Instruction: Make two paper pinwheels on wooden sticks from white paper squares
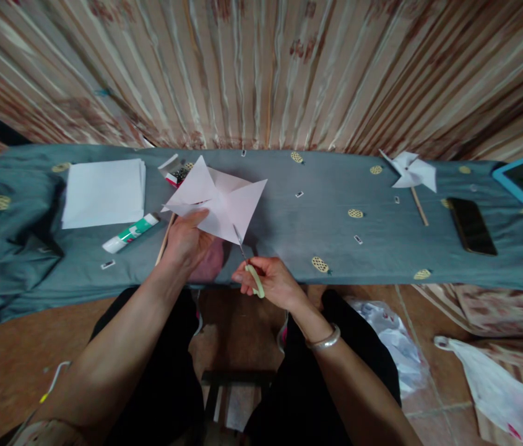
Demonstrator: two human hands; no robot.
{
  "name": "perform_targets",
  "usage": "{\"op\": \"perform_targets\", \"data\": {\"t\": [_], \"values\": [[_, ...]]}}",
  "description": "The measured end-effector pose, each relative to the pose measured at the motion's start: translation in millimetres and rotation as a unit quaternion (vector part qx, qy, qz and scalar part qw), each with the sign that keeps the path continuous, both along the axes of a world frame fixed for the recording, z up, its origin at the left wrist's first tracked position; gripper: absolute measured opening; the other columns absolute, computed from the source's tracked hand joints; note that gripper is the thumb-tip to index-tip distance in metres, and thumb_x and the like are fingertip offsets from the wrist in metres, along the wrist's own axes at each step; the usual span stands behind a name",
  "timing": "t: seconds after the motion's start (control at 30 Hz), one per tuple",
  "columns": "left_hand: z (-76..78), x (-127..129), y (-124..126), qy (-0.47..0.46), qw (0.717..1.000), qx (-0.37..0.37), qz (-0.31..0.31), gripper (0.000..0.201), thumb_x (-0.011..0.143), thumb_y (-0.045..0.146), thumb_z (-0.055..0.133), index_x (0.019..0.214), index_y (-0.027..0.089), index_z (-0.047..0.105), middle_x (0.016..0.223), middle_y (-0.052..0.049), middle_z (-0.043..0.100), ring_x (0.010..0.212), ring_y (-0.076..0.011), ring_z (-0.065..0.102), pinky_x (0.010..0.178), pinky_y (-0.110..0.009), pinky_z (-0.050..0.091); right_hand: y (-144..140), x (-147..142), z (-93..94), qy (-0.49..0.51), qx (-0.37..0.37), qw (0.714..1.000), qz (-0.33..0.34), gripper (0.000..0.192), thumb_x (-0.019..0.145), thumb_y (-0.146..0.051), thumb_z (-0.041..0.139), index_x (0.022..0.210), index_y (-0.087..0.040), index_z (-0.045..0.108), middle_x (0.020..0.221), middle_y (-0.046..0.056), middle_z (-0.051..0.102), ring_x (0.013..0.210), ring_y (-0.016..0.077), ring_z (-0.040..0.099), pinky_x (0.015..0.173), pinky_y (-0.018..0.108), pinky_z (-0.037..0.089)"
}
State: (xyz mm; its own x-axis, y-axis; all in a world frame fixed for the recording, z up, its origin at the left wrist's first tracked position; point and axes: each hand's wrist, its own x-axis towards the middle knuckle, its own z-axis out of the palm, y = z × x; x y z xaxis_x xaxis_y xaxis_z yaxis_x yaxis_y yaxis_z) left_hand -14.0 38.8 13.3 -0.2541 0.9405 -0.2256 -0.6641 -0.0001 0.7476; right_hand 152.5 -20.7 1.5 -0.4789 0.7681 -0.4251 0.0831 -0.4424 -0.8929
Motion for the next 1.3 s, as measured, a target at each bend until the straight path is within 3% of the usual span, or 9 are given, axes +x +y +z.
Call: {"op": "perform_targets", "data": {"t": [0.47, 1.0, 1.3], "values": [[2.4, 6.3, -5.8, -0.016, 0.999, -0.012, -0.031, 0.042, 0.069, 0.002, 0.056, 0.109, 0.013, 0.061, 0.085, -0.005, 0.074, 0.097, -0.0241, 0.070, 0.096, -0.039, 0.051, 0.7, -2.7, 7.1, -0.007, 0.011, 1.000, -0.020, 0.041, 0.062, -0.052, 0.079, 0.074, -0.016, 0.064, 0.055, -0.003, 0.062, 0.045, 0.0056, 0.051, 0.041, 0.018, 0.036], [1.4, 5.1, -4.3, -0.021, 0.999, -0.024, -0.015, 0.038, 0.069, 0.002, 0.056, 0.105, 0.012, 0.062, 0.078, -0.004, 0.073, 0.092, -0.0227, 0.071, 0.095, -0.037, 0.050, 0.7, -4.9, 2.1, 0.006, -0.010, 0.999, -0.044, 0.037, 0.057, -0.045, 0.084, 0.071, -0.016, 0.065, 0.050, -0.003, 0.061, 0.043, 0.0065, 0.050, 0.041, 0.019, 0.037], [-2.5, 10.7, -9.6, -0.011, 0.999, -0.002, -0.044, 0.047, 0.068, 0.003, 0.059, 0.114, 0.014, 0.060, 0.087, -0.004, 0.075, 0.091, -0.0218, 0.070, 0.095, -0.036, 0.050, 1.8, -2.7, 6.6, -0.010, 0.018, 0.999, -0.046, 0.036, 0.063, -0.047, 0.080, 0.073, -0.016, 0.066, 0.054, -0.002, 0.063, 0.046, 0.0064, 0.052, 0.042, 0.018, 0.037]]}}
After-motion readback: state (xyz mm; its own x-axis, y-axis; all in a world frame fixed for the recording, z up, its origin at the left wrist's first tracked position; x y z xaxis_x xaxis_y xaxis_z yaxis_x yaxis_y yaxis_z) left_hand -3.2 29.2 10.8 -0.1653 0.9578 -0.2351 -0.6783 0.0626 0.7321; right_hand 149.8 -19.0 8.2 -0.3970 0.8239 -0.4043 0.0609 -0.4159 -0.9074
